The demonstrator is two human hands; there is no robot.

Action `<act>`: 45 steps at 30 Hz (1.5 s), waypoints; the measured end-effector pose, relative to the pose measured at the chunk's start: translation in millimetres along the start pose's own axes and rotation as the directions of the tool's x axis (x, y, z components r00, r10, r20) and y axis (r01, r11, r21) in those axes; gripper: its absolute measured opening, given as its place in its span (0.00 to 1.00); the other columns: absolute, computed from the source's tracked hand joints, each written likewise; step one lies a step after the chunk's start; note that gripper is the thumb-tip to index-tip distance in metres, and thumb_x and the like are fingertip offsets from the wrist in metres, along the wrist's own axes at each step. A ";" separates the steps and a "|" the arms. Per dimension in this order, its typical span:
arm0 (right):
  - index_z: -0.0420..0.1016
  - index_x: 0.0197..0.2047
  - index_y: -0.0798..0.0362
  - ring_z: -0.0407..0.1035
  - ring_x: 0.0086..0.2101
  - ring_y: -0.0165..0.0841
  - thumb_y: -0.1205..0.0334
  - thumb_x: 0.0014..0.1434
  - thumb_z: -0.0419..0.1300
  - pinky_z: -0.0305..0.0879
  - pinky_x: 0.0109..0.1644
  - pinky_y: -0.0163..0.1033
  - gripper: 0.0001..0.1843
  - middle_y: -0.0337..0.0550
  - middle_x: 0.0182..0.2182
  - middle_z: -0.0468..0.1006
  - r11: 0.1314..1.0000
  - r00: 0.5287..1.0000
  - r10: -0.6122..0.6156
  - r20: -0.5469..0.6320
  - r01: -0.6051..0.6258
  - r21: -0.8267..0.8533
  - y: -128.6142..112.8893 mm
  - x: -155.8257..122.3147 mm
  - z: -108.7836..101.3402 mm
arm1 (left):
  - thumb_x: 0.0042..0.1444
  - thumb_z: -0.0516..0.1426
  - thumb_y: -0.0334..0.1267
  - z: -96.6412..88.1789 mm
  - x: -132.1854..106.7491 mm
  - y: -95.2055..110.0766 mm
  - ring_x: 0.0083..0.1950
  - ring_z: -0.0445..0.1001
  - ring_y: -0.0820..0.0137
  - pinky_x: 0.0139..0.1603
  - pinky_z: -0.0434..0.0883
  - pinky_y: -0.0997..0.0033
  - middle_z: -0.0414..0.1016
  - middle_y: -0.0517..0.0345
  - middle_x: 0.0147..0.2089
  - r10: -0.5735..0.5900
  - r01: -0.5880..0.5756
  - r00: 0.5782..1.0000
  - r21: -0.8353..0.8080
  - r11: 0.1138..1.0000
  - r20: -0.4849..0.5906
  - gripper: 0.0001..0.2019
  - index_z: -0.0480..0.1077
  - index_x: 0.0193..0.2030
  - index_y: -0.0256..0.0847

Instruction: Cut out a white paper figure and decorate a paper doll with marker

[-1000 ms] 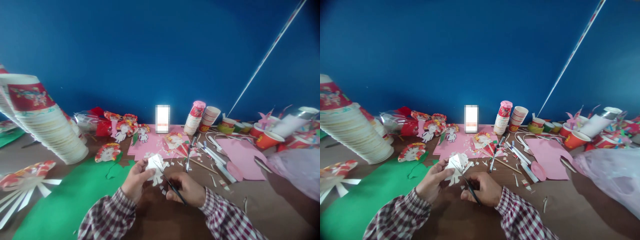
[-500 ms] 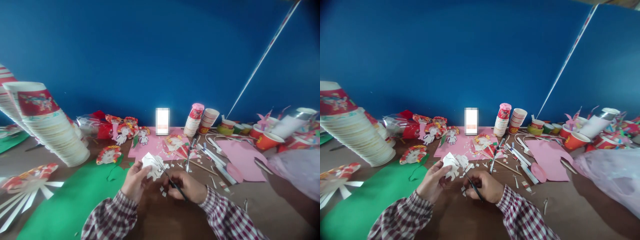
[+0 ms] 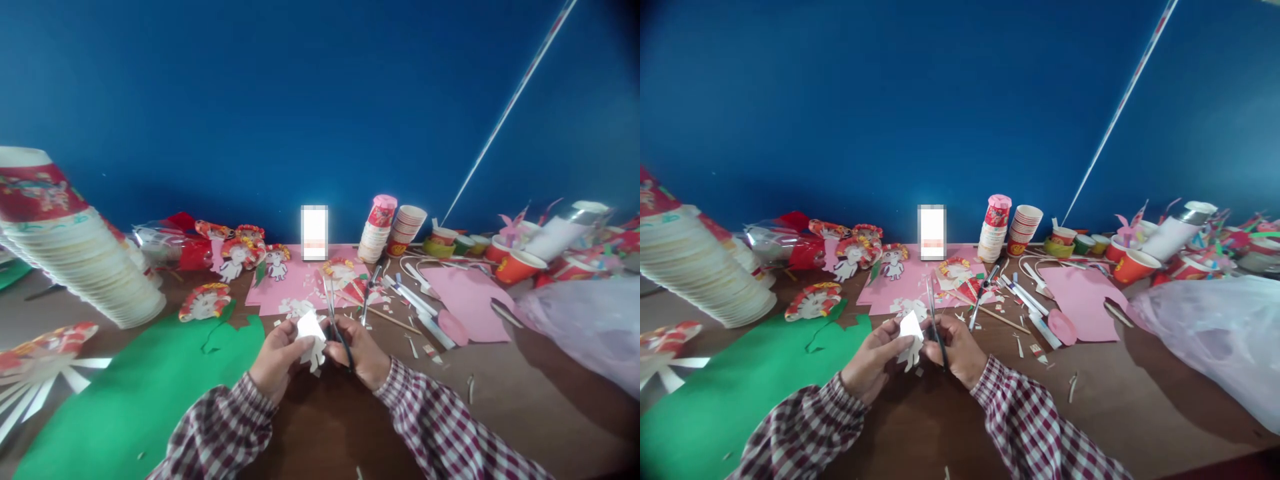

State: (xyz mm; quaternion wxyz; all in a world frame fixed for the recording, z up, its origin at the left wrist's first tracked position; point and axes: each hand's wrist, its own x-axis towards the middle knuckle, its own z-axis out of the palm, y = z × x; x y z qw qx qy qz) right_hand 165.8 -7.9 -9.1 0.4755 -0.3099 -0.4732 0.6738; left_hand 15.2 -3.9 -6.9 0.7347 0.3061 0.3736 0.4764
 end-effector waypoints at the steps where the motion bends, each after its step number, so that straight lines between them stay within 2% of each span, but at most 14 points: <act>1: 0.70 0.35 0.55 0.59 0.23 0.23 0.60 0.42 0.69 0.56 0.26 0.29 0.18 0.34 0.24 0.69 1.000 1.000 0.005 -0.002 -0.005 -0.003 -0.1 -0.3 -0.1 | 0.38 0.67 0.34 -0.5 0.0 -0.1 0.26 0.73 0.72 0.26 0.70 0.75 0.76 0.55 0.31 0.002 -0.002 1.000 0.004 1.000 -0.008 0.22 0.66 0.41 0.35; 5: 0.69 0.37 0.55 0.57 0.19 0.22 0.60 0.43 0.68 0.54 0.22 0.28 0.18 0.32 0.22 0.67 0.997 0.998 0.036 -0.050 -0.039 -0.062 2.1 -0.1 -2.2 | 0.38 0.67 0.36 -4.7 2.5 -1.4 0.26 0.72 0.72 0.25 0.69 0.75 0.76 0.54 0.34 -0.011 0.011 1.000 0.021 1.000 0.000 0.24 0.66 0.42 0.36; 10: 0.68 0.39 0.54 0.58 0.19 0.21 0.61 0.45 0.66 0.57 0.20 0.28 0.18 0.32 0.23 0.67 0.996 0.998 0.031 -0.056 -0.035 -0.080 5.0 0.0 -5.7 | 0.38 0.67 0.38 -10.3 6.8 -5.1 0.24 0.71 0.72 0.21 0.67 0.75 0.74 0.56 0.31 0.001 -0.002 1.000 0.064 0.998 0.025 0.25 0.65 0.43 0.37; 18: 0.67 0.38 0.54 0.59 0.19 0.21 0.62 0.44 0.66 0.57 0.20 0.28 0.17 0.33 0.25 0.67 0.991 0.999 0.002 -0.047 -0.008 -0.137 5.3 -0.1 -5.2 | 0.36 0.67 0.35 -1.9 0.5 -2.3 0.25 0.71 0.73 0.22 0.68 0.75 0.74 0.58 0.31 0.033 -0.029 0.999 0.095 0.995 -0.041 0.23 0.66 0.41 0.37; 25: 0.67 0.39 0.55 0.58 0.20 0.22 0.64 0.44 0.65 0.55 0.22 0.29 0.17 0.31 0.22 0.65 0.986 0.996 -0.052 -0.070 0.040 -0.160 8.4 0.6 -9.5 | 0.38 0.66 0.34 -1.5 -0.7 -3.0 0.28 0.74 0.70 0.27 0.69 0.73 0.76 0.54 0.32 0.083 -0.086 0.996 0.083 0.993 0.031 0.24 0.66 0.44 0.35; 29: 0.67 0.39 0.55 0.58 0.20 0.22 0.64 0.42 0.65 0.56 0.23 0.30 0.19 0.31 0.22 0.66 0.981 0.996 -0.068 -0.049 0.058 -0.184 12.5 0.0 -8.0 | 0.35 0.67 0.34 -2.9 3.2 -10.5 0.27 0.73 0.70 0.26 0.69 0.72 0.76 0.53 0.31 0.150 -0.148 0.989 0.087 0.985 -0.010 0.26 0.66 0.43 0.34; 32: 0.67 0.39 0.56 0.58 0.20 0.23 0.65 0.41 0.65 0.55 0.24 0.30 0.19 0.31 0.22 0.67 0.976 0.996 -0.078 -0.051 0.066 -0.205 15.7 -0.7 -5.4 | 0.32 0.68 0.34 -2.0 4.2 -15.7 0.23 0.71 0.72 0.23 0.67 0.74 0.74 0.57 0.26 0.207 -0.201 0.977 0.096 0.975 -0.054 0.26 0.67 0.41 0.33; 34: 0.68 0.40 0.56 0.57 0.20 0.23 0.65 0.41 0.64 0.54 0.23 0.30 0.20 0.31 0.21 0.66 0.972 0.994 -0.090 -0.056 0.075 -0.224 16.7 -1.4 -3.9 | 0.30 0.68 0.34 -0.5 2.9 -17.8 0.23 0.71 0.72 0.25 0.68 0.73 0.74 0.58 0.25 0.232 -0.224 0.970 0.101 0.969 -0.075 0.26 0.67 0.40 0.33; 39: 0.68 0.41 0.57 0.59 0.22 0.24 0.64 0.42 0.63 0.54 0.24 0.31 0.20 0.34 0.23 0.69 0.957 0.990 -0.124 -0.073 0.100 -0.272 14.5 -3.7 -2.4 | 0.31 0.66 0.32 3.7 -0.6 -21.1 0.23 0.71 0.72 0.23 0.67 0.74 0.75 0.56 0.27 0.276 -0.260 0.953 0.136 0.956 -0.121 0.24 0.68 0.39 0.33; 45: 0.69 0.43 0.55 0.59 0.21 0.25 0.62 0.43 0.62 0.54 0.22 0.31 0.21 0.34 0.23 0.70 0.947 0.990 -0.128 -0.063 0.103 -0.305 9.4 -4.8 -0.5 | 0.29 0.66 0.31 3.7 1.8 -23.8 0.23 0.69 0.74 0.24 0.66 0.75 0.73 0.59 0.25 0.341 -0.317 0.928 0.162 0.935 -0.150 0.20 0.69 0.33 0.32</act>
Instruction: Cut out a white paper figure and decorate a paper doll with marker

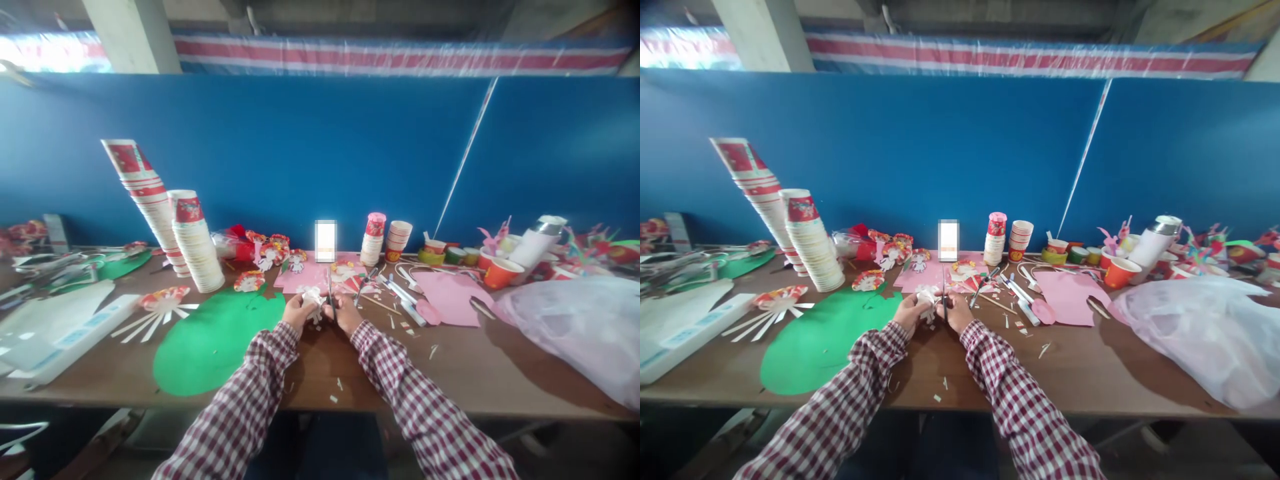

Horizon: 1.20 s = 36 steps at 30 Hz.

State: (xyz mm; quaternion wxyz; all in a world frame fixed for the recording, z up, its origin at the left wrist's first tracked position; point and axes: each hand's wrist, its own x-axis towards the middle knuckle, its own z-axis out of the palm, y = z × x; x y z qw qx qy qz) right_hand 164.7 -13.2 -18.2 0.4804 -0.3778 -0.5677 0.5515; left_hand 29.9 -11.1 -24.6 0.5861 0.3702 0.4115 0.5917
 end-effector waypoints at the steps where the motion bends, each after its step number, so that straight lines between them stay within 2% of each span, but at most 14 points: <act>1: 0.69 0.43 0.55 0.60 0.21 0.25 0.62 0.43 0.62 0.54 0.22 0.31 0.21 0.35 0.23 0.70 1.000 1.000 -0.001 0.003 0.001 -0.003 -0.5 -0.1 0.2 | 0.29 0.67 0.32 -0.1 -0.2 0.0 0.23 0.69 0.74 0.24 0.66 0.75 0.73 0.59 0.25 0.004 -0.004 1.000 -0.001 1.000 -0.001 0.20 0.69 0.33 0.32; 12: 0.70 0.42 0.56 0.61 0.20 0.25 0.62 0.46 0.62 0.56 0.23 0.31 0.18 0.33 0.20 0.68 0.999 1.000 -0.023 0.019 0.023 -0.027 4.2 0.9 -1.3 | 0.31 0.67 0.36 -6.2 -4.2 3.2 0.23 0.70 0.72 0.22 0.66 0.75 0.74 0.57 0.25 -0.019 0.022 0.999 -0.084 0.996 0.037 0.24 0.68 0.38 0.34; 21: 0.70 0.41 0.55 0.66 0.27 0.28 0.63 0.41 0.66 0.61 0.27 0.33 0.21 0.38 0.28 0.72 0.994 0.995 -0.097 0.002 0.097 -0.046 11.4 2.5 1.6 | 0.31 0.68 0.35 -9.9 0.1 -0.9 0.22 0.71 0.72 0.22 0.67 0.74 0.74 0.57 0.24 -0.037 0.045 0.997 -0.112 0.993 0.073 0.23 0.68 0.38 0.34; 31: 0.71 0.42 0.56 0.65 0.26 0.27 0.64 0.42 0.66 0.62 0.31 0.34 0.21 0.36 0.26 0.71 0.990 0.991 -0.133 0.029 0.134 -0.046 11.9 3.3 1.3 | 0.31 0.69 0.35 -9.5 0.9 -2.9 0.24 0.73 0.71 0.24 0.69 0.73 0.76 0.54 0.27 -0.024 0.039 0.991 -0.116 0.992 0.128 0.25 0.69 0.40 0.33; 36: 0.70 0.43 0.55 0.66 0.28 0.28 0.65 0.41 0.65 0.63 0.32 0.34 0.23 0.35 0.27 0.71 0.984 0.986 -0.165 0.000 0.165 -0.065 10.0 3.2 0.9 | 0.30 0.69 0.35 -9.9 1.8 -4.8 0.25 0.74 0.69 0.25 0.70 0.72 0.77 0.52 0.28 -0.016 0.031 0.990 -0.107 0.994 0.137 0.24 0.70 0.38 0.32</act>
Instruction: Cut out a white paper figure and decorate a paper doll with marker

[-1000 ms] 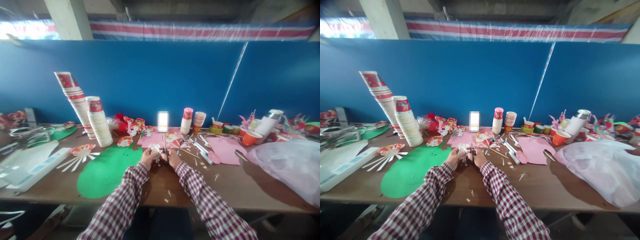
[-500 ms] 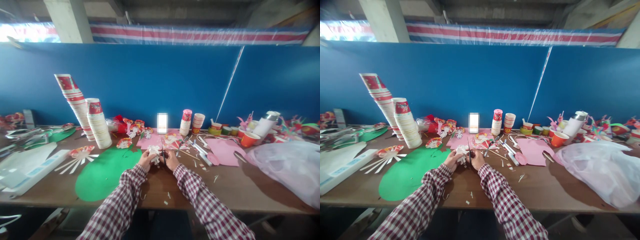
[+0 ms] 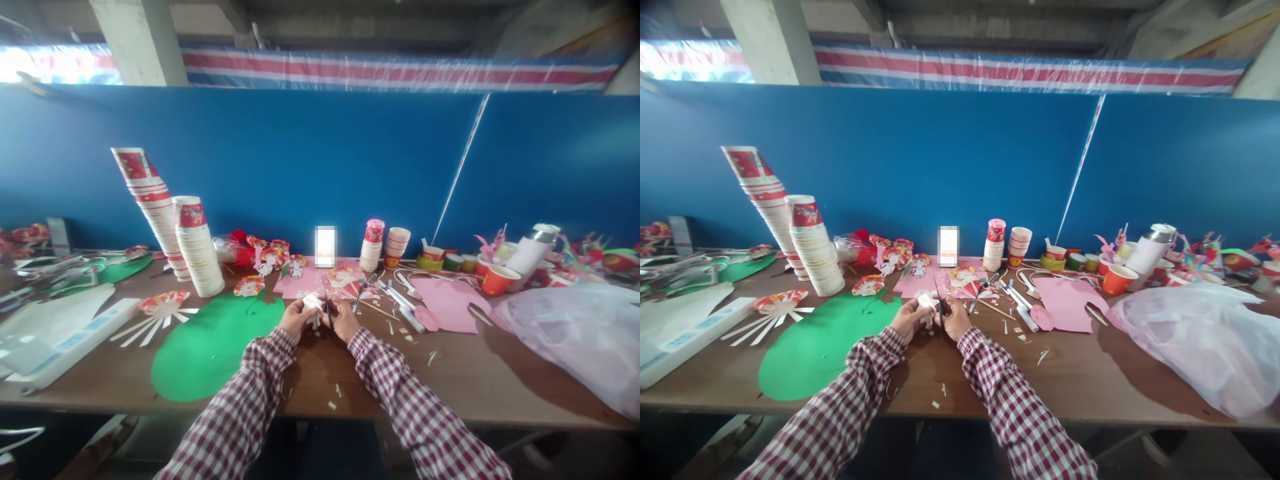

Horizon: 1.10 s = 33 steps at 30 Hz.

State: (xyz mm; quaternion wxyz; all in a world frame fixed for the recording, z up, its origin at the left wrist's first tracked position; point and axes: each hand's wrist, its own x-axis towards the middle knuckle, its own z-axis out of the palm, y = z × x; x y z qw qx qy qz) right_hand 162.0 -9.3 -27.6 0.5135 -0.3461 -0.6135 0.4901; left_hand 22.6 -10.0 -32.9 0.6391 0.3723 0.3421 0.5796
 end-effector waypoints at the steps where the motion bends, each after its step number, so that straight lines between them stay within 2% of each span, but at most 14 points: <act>1: 0.70 0.43 0.55 0.66 0.28 0.29 0.65 0.40 0.65 0.63 0.32 0.34 0.23 0.36 0.27 0.71 1.000 1.000 -0.003 -0.011 0.003 -0.004 0.1 0.3 -0.2 | 0.29 0.69 0.36 -0.3 0.7 -0.7 0.25 0.74 0.69 0.25 0.69 0.72 0.77 0.52 0.28 0.003 -0.003 1.000 0.000 1.000 -0.001 0.25 0.70 0.37 0.32; 6: 0.70 0.43 0.54 0.67 0.27 0.30 0.64 0.40 0.65 0.63 0.30 0.34 0.23 0.37 0.28 0.73 1.000 1.000 0.009 -0.021 -0.009 0.000 1.3 1.4 -0.7 | 0.25 0.70 0.36 -2.0 4.5 -4.4 0.24 0.73 0.68 0.23 0.69 0.72 0.76 0.55 0.25 0.016 -0.016 1.000 0.001 1.000 -0.019 0.26 0.70 0.35 0.32; 12: 0.72 0.42 0.53 0.69 0.27 0.31 0.63 0.41 0.65 0.65 0.30 0.35 0.21 0.39 0.28 0.75 0.999 0.999 0.032 0.012 -0.033 0.043 2.6 0.6 -1.0 | 0.29 0.69 0.37 -3.1 4.7 -5.6 0.23 0.72 0.71 0.24 0.68 0.73 0.76 0.55 0.26 0.017 -0.017 1.000 -0.001 1.000 -0.026 0.24 0.70 0.36 0.33; 19: 0.70 0.42 0.53 0.69 0.28 0.32 0.63 0.42 0.64 0.65 0.32 0.37 0.21 0.37 0.27 0.74 0.997 0.999 0.043 0.005 -0.043 0.067 0.3 -0.6 0.0 | 0.29 0.69 0.36 -1.8 3.4 -2.7 0.26 0.73 0.70 0.27 0.70 0.72 0.77 0.53 0.28 0.001 -0.001 1.000 0.001 1.000 0.017 0.26 0.71 0.38 0.32; 23: 0.69 0.43 0.52 0.69 0.28 0.32 0.62 0.42 0.65 0.65 0.32 0.37 0.22 0.37 0.27 0.74 0.995 0.999 0.048 0.001 -0.048 0.083 -2.0 -0.4 1.2 | 0.28 0.70 0.35 0.7 0.2 2.6 0.26 0.73 0.69 0.27 0.70 0.72 0.77 0.52 0.28 -0.008 0.008 0.999 0.001 1.000 0.041 0.25 0.71 0.37 0.31; 28: 0.69 0.43 0.51 0.68 0.28 0.32 0.62 0.42 0.65 0.65 0.32 0.37 0.22 0.38 0.28 0.73 0.994 0.998 0.055 -0.014 -0.053 0.093 -3.6 -0.9 1.0 | 0.32 0.68 0.39 3.1 -3.9 6.3 0.23 0.72 0.71 0.24 0.68 0.73 0.76 0.51 0.27 -0.014 0.015 0.999 -0.023 1.000 0.047 0.22 0.72 0.35 0.31; 33: 0.69 0.43 0.52 0.67 0.29 0.33 0.61 0.42 0.64 0.63 0.31 0.37 0.21 0.38 0.28 0.73 0.995 0.997 0.057 -0.046 -0.053 0.087 -3.8 -2.1 2.4 | 0.32 0.68 0.38 4.6 -5.0 7.3 0.25 0.72 0.71 0.26 0.69 0.72 0.76 0.51 0.27 -0.015 0.017 0.999 -0.047 0.999 0.040 0.20 0.72 0.34 0.31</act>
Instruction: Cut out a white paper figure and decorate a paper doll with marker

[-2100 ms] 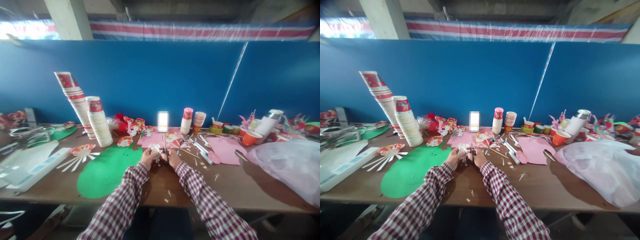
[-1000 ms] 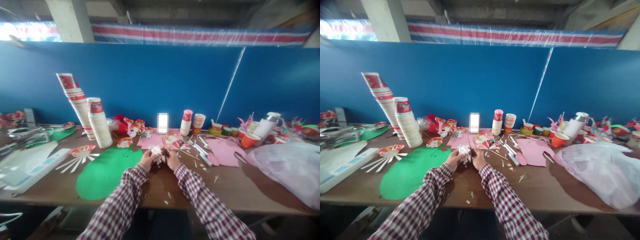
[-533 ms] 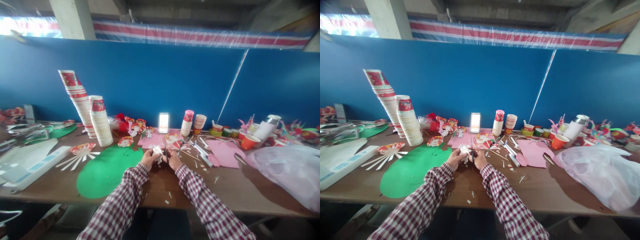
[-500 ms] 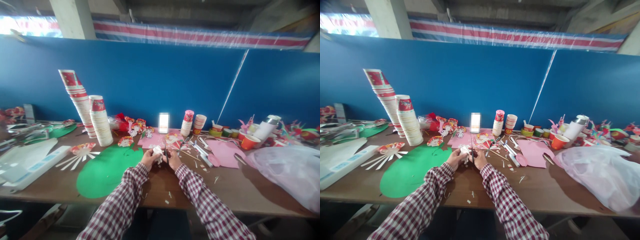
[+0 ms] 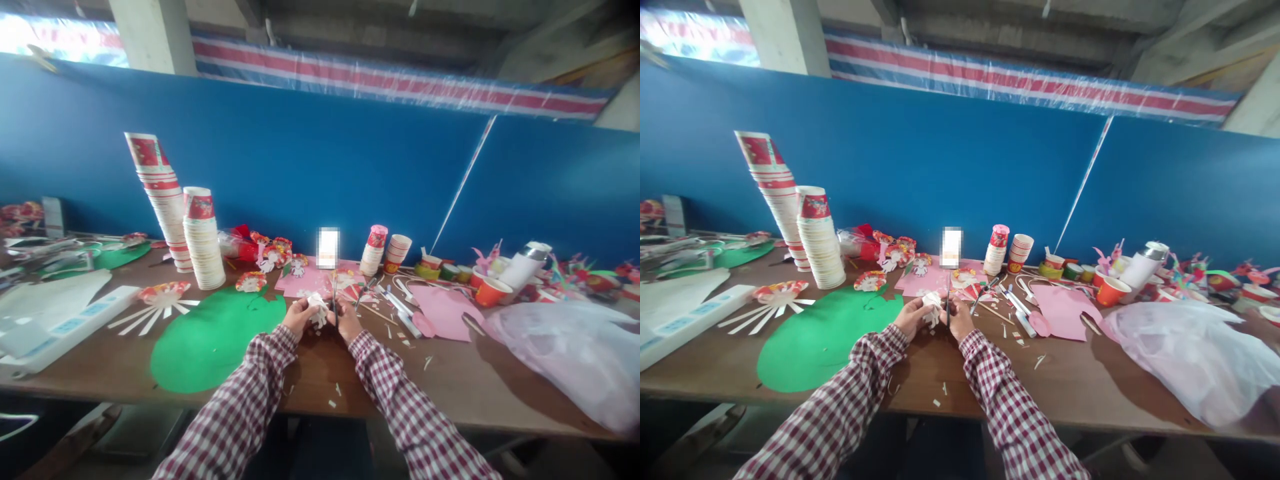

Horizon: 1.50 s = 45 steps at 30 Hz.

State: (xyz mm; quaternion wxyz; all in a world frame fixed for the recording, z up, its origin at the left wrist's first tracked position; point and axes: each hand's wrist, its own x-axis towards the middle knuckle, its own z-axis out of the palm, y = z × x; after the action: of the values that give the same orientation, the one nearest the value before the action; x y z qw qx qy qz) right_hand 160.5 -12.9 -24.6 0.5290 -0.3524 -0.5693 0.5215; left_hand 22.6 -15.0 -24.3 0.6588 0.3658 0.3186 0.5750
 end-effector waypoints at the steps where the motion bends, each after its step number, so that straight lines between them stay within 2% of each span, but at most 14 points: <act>1: 0.69 0.43 0.52 0.67 0.29 0.33 0.61 0.43 0.63 0.63 0.31 0.37 0.21 0.38 0.28 0.73 1.000 1.000 0.000 -0.006 0.000 -0.002 -0.7 -0.3 0.6 | 0.32 0.68 0.38 0.1 -0.1 0.3 0.25 0.73 0.71 0.27 0.69 0.72 0.76 0.52 0.28 0.002 -0.002 1.000 -0.004 1.000 -0.002 0.20 0.72 0.33 0.31; 11: 0.70 0.42 0.52 0.64 0.24 0.29 0.60 0.42 0.62 0.59 0.26 0.34 0.21 0.35 0.25 0.72 0.998 0.998 0.058 -0.001 -0.058 0.031 -16.6 -5.7 2.2 | 0.30 0.69 0.38 -3.9 1.5 -1.2 0.26 0.72 0.72 0.28 0.70 0.73 0.76 0.54 0.28 0.002 -0.002 1.000 0.013 1.000 0.005 0.19 0.73 0.32 0.33; 18: 0.70 0.43 0.53 0.65 0.24 0.29 0.61 0.41 0.63 0.59 0.25 0.32 0.22 0.35 0.24 0.72 0.995 0.997 0.048 -0.064 -0.043 0.089 -13.4 -4.4 4.0 | 0.30 0.69 0.39 -3.6 0.9 -1.3 0.27 0.73 0.72 0.28 0.70 0.74 0.77 0.57 0.27 -0.014 0.014 1.000 0.036 0.999 0.013 0.20 0.73 0.33 0.35; 21: 0.70 0.42 0.54 0.65 0.23 0.28 0.62 0.41 0.64 0.60 0.25 0.32 0.22 0.34 0.23 0.72 0.995 0.997 0.047 -0.062 -0.042 0.090 -12.2 -2.9 4.0 | 0.31 0.68 0.39 -1.7 -0.1 -0.8 0.28 0.74 0.71 0.29 0.71 0.73 0.78 0.56 0.29 -0.009 0.008 1.000 0.035 0.999 0.030 0.19 0.73 0.33 0.34; 24: 0.71 0.42 0.54 0.66 0.23 0.28 0.63 0.41 0.64 0.61 0.25 0.32 0.21 0.34 0.23 0.73 0.995 0.998 0.045 -0.047 -0.041 0.086 -13.5 -2.8 3.3 | 0.33 0.68 0.41 -0.3 -0.3 0.2 0.27 0.74 0.70 0.29 0.71 0.72 0.78 0.53 0.29 0.000 -0.001 0.999 0.031 1.000 0.040 0.19 0.73 0.33 0.33; 28: 0.71 0.42 0.54 0.66 0.24 0.29 0.63 0.41 0.63 0.60 0.25 0.32 0.21 0.36 0.25 0.73 0.996 0.999 0.043 -0.026 -0.041 0.084 -15.2 -3.1 0.9 | 0.35 0.67 0.42 -0.9 1.8 0.5 0.26 0.74 0.71 0.28 0.71 0.73 0.77 0.54 0.28 0.007 -0.007 1.000 0.025 1.000 0.029 0.19 0.72 0.34 0.34; 37: 0.71 0.44 0.54 0.67 0.25 0.30 0.64 0.42 0.62 0.61 0.26 0.32 0.22 0.37 0.26 0.74 0.998 0.999 0.038 -0.023 -0.037 0.054 -13.8 -3.7 0.2 | 0.33 0.68 0.40 -5.3 6.4 -5.0 0.25 0.73 0.71 0.26 0.70 0.74 0.77 0.54 0.28 -0.010 0.010 1.000 0.037 0.999 0.023 0.19 0.71 0.32 0.34; 45: 0.71 0.44 0.53 0.68 0.27 0.32 0.59 0.43 0.61 0.62 0.27 0.34 0.21 0.38 0.27 0.74 0.999 1.000 0.008 -0.026 -0.009 -0.034 -20.6 -6.4 3.9 | 0.32 0.68 0.42 -6.1 5.6 -4.1 0.22 0.70 0.74 0.22 0.68 0.76 0.76 0.55 0.25 -0.002 0.000 0.999 0.040 0.999 0.045 0.18 0.73 0.30 0.33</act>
State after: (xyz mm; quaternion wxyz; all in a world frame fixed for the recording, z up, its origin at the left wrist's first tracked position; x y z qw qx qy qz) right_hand 161.0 -24.2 -5.8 0.5280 -0.3705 -0.5697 0.5093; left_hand 20.3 -9.0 -30.9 0.6587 0.3914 0.3154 0.5599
